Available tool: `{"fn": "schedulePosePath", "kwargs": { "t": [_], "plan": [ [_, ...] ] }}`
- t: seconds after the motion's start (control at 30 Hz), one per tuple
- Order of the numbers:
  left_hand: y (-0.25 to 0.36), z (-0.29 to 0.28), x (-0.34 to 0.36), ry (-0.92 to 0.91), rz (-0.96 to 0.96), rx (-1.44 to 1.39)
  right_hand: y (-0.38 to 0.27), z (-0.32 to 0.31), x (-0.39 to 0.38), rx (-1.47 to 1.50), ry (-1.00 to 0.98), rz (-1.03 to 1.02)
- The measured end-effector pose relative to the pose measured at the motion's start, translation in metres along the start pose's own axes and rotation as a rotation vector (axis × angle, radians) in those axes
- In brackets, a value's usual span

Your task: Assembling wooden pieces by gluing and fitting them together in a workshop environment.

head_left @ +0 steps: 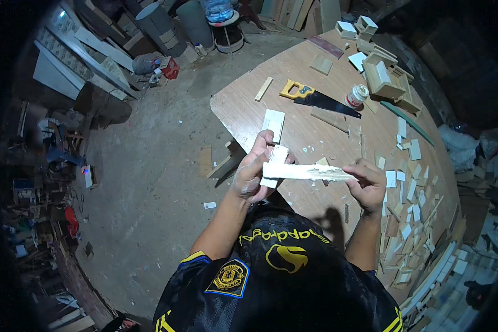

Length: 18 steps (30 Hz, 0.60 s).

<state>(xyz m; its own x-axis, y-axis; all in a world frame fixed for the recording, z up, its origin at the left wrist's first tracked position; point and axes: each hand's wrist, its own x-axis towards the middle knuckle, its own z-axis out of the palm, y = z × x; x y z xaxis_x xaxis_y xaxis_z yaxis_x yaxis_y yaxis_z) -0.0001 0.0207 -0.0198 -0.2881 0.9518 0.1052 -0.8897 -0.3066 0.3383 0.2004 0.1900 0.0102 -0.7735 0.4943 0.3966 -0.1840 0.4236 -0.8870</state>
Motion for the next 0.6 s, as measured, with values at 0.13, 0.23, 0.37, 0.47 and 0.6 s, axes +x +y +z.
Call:
{"fn": "schedulePosePath", "kwargs": {
  "t": [0.13, 0.23, 0.37, 0.47, 0.6],
  "plan": [
    [-0.007, -0.003, 0.008, -0.008, 0.020, 0.008, 0.005, -0.002, -0.005, -0.069, 0.126, 0.093],
    [-0.007, 0.008, 0.013, 0.059, 0.026, -0.031, 0.014, -0.007, -0.008, -0.053, 0.222, 0.093],
    [-0.004, -0.014, 0.017, -0.055, -0.061, -0.031, 0.008, -0.014, -0.006, -0.108, 0.020, 0.028],
    [-0.008, -0.013, 0.022, -0.010, -0.064, 0.011, 0.017, -0.013, -0.010, -0.094, 0.199, 0.149],
    [-0.004, -0.015, 0.029, -0.010, -0.103, 0.072, 0.017, -0.012, -0.005, -0.093, 0.292, 0.158]
  ]
}}
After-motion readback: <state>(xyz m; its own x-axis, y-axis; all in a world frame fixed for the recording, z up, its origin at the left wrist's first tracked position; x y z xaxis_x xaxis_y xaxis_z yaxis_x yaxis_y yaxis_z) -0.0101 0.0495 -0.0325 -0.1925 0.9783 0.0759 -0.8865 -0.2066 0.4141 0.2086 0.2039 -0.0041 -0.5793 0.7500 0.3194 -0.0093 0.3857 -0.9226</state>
